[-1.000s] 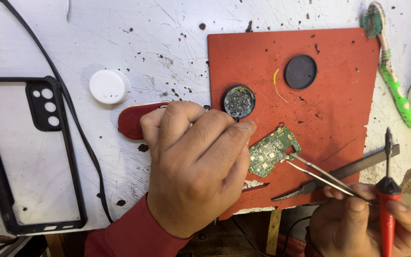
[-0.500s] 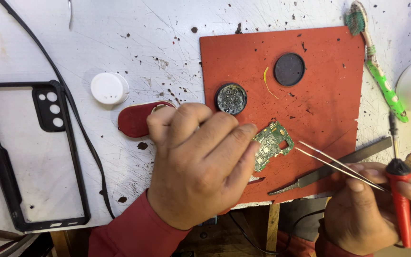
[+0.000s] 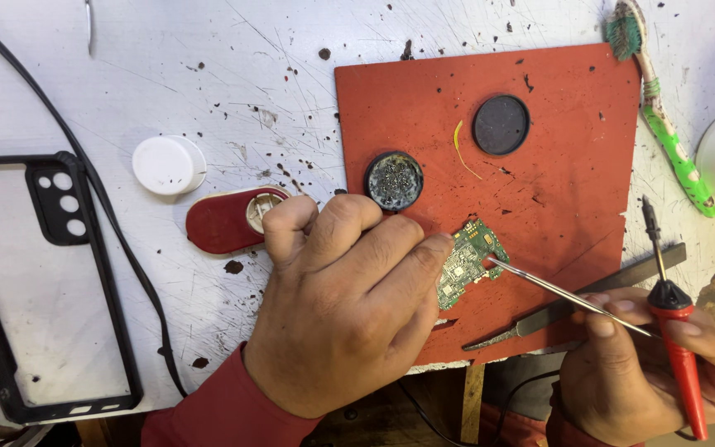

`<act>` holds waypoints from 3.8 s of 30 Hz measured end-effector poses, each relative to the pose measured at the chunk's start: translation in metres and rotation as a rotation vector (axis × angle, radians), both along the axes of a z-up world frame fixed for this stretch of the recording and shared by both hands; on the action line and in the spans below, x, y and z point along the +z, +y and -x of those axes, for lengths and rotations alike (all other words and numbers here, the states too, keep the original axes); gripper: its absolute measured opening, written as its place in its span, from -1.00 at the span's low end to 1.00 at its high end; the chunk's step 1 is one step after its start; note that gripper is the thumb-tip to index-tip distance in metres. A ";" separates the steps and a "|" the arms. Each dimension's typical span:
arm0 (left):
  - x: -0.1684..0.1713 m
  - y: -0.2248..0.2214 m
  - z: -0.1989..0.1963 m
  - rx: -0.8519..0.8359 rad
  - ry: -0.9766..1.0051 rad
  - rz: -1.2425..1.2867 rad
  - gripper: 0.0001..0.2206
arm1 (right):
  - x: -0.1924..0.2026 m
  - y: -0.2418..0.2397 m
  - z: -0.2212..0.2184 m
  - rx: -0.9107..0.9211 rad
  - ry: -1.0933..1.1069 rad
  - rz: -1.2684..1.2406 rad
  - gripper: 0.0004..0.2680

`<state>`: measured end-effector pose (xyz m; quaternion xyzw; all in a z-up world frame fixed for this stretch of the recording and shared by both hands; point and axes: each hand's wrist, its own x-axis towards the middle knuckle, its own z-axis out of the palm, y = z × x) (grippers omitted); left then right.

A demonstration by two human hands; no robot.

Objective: The person solders components onto a small circuit board using a soldering iron and wire, while holding the board with tweezers on a red work mat.

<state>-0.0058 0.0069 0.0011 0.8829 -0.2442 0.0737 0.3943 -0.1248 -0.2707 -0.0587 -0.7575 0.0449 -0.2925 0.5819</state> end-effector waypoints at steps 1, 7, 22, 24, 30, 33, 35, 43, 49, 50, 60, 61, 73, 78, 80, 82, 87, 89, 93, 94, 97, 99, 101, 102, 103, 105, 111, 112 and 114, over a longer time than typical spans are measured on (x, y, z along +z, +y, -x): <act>0.000 0.000 0.000 -0.001 0.001 0.000 -0.88 | 0.000 0.000 0.000 0.000 -0.001 0.005 -0.70; 0.002 0.000 -0.002 -0.011 0.013 -0.018 -0.87 | -0.001 0.002 -0.001 0.006 -0.002 0.014 -0.71; 0.001 0.000 -0.002 -0.025 0.001 -0.043 -0.91 | 0.002 0.004 -0.001 0.019 -0.001 0.016 -0.72; 0.001 -0.001 -0.003 -0.029 0.018 -0.045 -0.91 | 0.003 0.004 -0.001 0.020 0.000 0.017 -0.72; 0.000 -0.001 -0.002 -0.033 -0.005 -0.039 -0.92 | 0.004 0.005 -0.001 0.022 -0.001 0.016 -0.73; -0.002 0.000 -0.001 -0.033 -0.010 -0.041 -0.93 | 0.004 0.006 -0.002 0.025 -0.003 0.014 -0.73; -0.002 0.000 -0.001 -0.034 -0.017 -0.037 -0.92 | 0.003 0.008 -0.002 0.021 -0.003 0.014 -0.73; 0.006 0.000 -0.001 -0.014 -0.120 -0.007 -0.90 | 0.011 0.015 -0.005 -0.024 -0.016 -0.033 -0.71; 0.010 -0.008 0.014 -0.146 -0.453 -0.012 -0.79 | 0.063 0.038 0.005 0.113 0.098 0.347 -0.70; 0.009 -0.009 0.016 -0.158 -0.462 -0.036 -0.83 | 0.064 0.040 0.005 0.158 0.063 0.454 -0.75; 0.005 -0.007 0.012 0.119 -0.099 0.327 -0.84 | 0.020 -0.005 -0.010 -0.001 -0.264 -0.042 -0.52; 0.005 -0.006 0.011 0.116 -0.097 0.324 -0.84 | 0.019 -0.006 -0.010 -0.008 -0.266 -0.064 -0.51; 0.010 -0.013 0.006 0.217 0.312 0.516 -0.81 | 0.063 0.003 -0.028 0.214 0.325 0.183 -0.87; 0.012 -0.022 0.003 0.283 0.350 0.421 -0.82 | 0.063 -0.014 -0.027 0.284 0.474 0.368 -0.86; 0.010 -0.023 0.002 0.275 0.413 0.429 -0.84 | 0.056 -0.024 -0.023 0.342 0.459 0.412 -0.85; 0.009 -0.023 0.002 0.269 0.470 0.438 -0.85 | 0.048 -0.037 -0.021 0.376 0.445 0.404 -0.85; 0.008 -0.025 0.000 0.215 0.463 0.503 -0.82 | 0.036 -0.062 -0.019 0.585 0.392 0.439 -0.81; 0.008 -0.023 -0.001 0.193 0.470 0.511 -0.81 | 0.036 -0.064 -0.019 0.586 0.387 0.437 -0.81; 0.006 -0.023 -0.004 0.148 0.447 0.523 -0.78 | 0.037 -0.061 -0.021 0.581 0.361 0.455 -0.80; 0.006 -0.022 -0.005 0.149 0.449 0.524 -0.78 | 0.038 -0.060 -0.021 0.582 0.363 0.456 -0.80; 0.005 -0.020 -0.006 0.099 0.383 0.504 -0.75 | 0.041 -0.059 -0.024 0.588 0.370 0.499 -0.80; 0.005 -0.021 -0.006 0.093 0.382 0.495 -0.73 | 0.045 -0.059 -0.026 0.632 0.421 0.476 -0.80; 0.005 -0.021 -0.007 0.086 0.374 0.483 -0.73 | 0.045 -0.056 -0.024 0.602 0.427 0.482 -0.80; 0.005 -0.021 -0.007 0.079 0.366 0.470 -0.72 | 0.045 -0.055 -0.023 0.572 0.433 0.488 -0.80; 0.005 -0.020 -0.008 0.080 0.366 0.471 -0.72 | 0.045 -0.056 -0.023 0.573 0.433 0.488 -0.80; 0.005 -0.019 -0.009 0.057 0.318 0.448 -0.72 | 0.044 -0.059 -0.021 0.596 0.428 0.464 -0.78; 0.006 -0.021 -0.012 0.049 0.315 0.422 -0.75 | 0.036 -0.093 -0.026 0.842 0.421 0.472 -0.71; 0.007 -0.021 -0.012 0.049 0.315 0.422 -0.75 | 0.035 -0.094 -0.023 0.842 0.422 0.472 -0.71; 0.007 -0.022 -0.012 0.057 0.321 0.422 -0.74 | 0.036 -0.095 -0.016 0.804 0.476 0.455 -0.70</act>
